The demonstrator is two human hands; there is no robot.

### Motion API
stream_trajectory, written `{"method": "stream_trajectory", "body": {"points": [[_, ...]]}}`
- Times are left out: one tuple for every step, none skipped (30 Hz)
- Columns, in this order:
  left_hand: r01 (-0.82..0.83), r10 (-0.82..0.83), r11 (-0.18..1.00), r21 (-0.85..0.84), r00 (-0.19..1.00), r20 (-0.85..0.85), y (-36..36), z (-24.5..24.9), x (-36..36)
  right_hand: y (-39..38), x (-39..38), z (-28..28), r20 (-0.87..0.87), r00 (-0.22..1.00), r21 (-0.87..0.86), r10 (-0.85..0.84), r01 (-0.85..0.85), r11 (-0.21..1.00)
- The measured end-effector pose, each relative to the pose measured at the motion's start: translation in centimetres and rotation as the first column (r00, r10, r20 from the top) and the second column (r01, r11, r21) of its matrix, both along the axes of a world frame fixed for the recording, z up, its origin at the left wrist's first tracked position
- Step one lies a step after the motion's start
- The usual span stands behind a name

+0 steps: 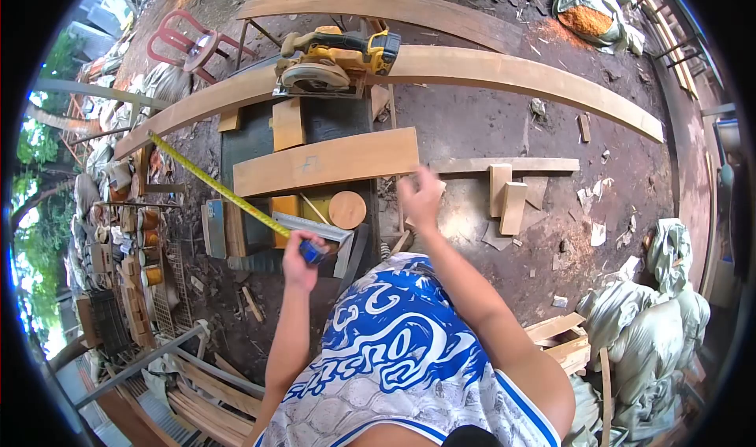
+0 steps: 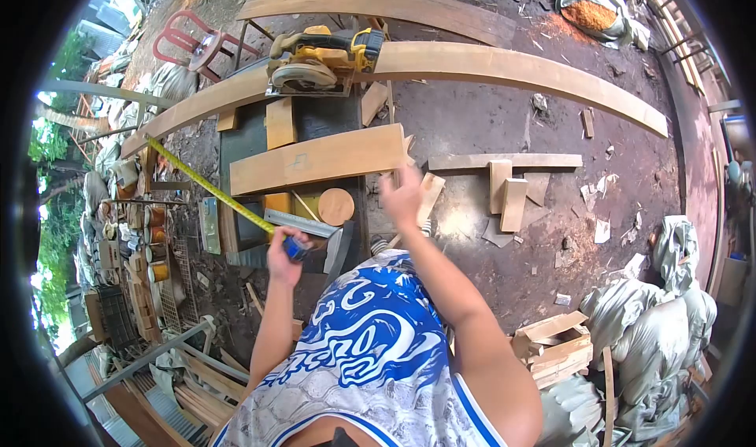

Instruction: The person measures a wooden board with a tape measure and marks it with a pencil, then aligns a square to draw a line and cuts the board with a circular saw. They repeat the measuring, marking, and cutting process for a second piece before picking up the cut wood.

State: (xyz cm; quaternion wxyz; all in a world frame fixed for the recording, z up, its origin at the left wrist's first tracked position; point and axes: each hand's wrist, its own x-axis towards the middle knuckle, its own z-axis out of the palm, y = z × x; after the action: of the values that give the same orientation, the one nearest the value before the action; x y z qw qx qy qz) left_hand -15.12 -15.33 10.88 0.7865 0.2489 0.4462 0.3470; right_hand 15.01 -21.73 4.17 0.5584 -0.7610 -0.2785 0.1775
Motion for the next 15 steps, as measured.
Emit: {"method": "stream_trajectory", "body": {"points": [[-0.016, 0.017, 1.0, -0.022, 0.999, 0.051, 0.2, 0.7, -1.5, 0.6, 3.1, -3.9, 0.101, 0.989, -0.096, -0.112, 0.121, 0.988], [-0.005, 0.005, 1.0, 0.004, 1.0, 0.0, 0.2, 1.4, -2.5, 1.7, 5.5, -9.0, -0.048, 0.984, -0.119, -0.174, 0.167, 0.979], [0.007, -0.006, 1.0, 0.027, 0.998, -0.055, 0.2, 2.0, -3.5, 2.5, 6.6, -12.3, -0.197, 0.951, -0.153, -0.236, 0.208, 0.966], [0.016, -0.013, 0.999, 0.031, 0.997, -0.076, 0.2, 1.7, -4.6, 3.1, 6.8, -11.9, -0.208, 0.948, -0.157, -0.239, 0.209, 0.965], [0.02, -0.017, 0.999, 0.032, 0.997, -0.082, 0.1, 1.4, -5.2, 3.8, 7.3, -10.3, -0.472, 0.877, -0.151, -0.09, 0.02, 0.988], [0.025, -0.013, 0.997, 0.068, 0.986, -0.168, -0.1, 1.1, -5.5, 4.0, 7.8, -9.1, -0.695, 0.717, -0.091, 0.052, -0.16, 0.983], [0.03, -0.003, 0.994, 0.103, 0.967, -0.254, -0.2, 1.1, -5.5, 3.7, 8.0, -8.5, -0.698, 0.714, -0.09, 0.051, -0.158, 0.983], [0.05, -0.004, 0.99, 0.129, 0.943, -0.332, -0.4, 0.8, -5.4, 3.6, 7.9, -7.9, -0.754, 0.654, -0.036, 0.069, -0.145, 0.989], [0.042, 0.006, 0.99, 0.135, 0.942, -0.337, -0.2, 0.6, -5.5, 3.9, 7.6, -7.4, -0.803, 0.588, 0.018, 0.094, -0.134, 0.991], [0.178, -0.082, 0.969, 0.174, 0.889, -0.451, 0.1, 0.6, -5.8, 4.0, 7.5, -8.8, -0.803, 0.592, 0.026, 0.069, -0.082, 0.996], [0.314, -0.158, 0.93, 0.19, 0.81, -0.564, 0.4, 0.7, -6.2, 3.5, 8.5, -9.0, -0.781, 0.62, 0.009, 0.072, -0.105, 0.994], [0.343, -0.167, 0.923, 0.174, 0.764, -0.623, 0.3, 1.9, -5.8, 2.6, 9.8, -9.4, -0.758, 0.648, -0.01, 0.077, -0.129, 0.992], [0.327, -0.149, 0.928, 0.176, 0.762, -0.63, 0.6, 2.1, -6.3, 1.6, 11.4, -10.3, -0.766, 0.641, -0.033, 0.043, -0.107, 0.994], [0.432, -0.222, 0.888, 0.159, 0.704, -0.674, 0.9, 2.4, -7.0, 0.6, 12.9, -10.7, -0.789, 0.614, -0.015, 0.02, -0.051, 0.999], [0.532, -0.291, 0.836, 0.133, 0.637, -0.713, 1.1, 2.6, -7.6, -0.5, 14.2, -9.6, -0.772, 0.633, 0.028, 0.052, -0.047, 0.999]]}}
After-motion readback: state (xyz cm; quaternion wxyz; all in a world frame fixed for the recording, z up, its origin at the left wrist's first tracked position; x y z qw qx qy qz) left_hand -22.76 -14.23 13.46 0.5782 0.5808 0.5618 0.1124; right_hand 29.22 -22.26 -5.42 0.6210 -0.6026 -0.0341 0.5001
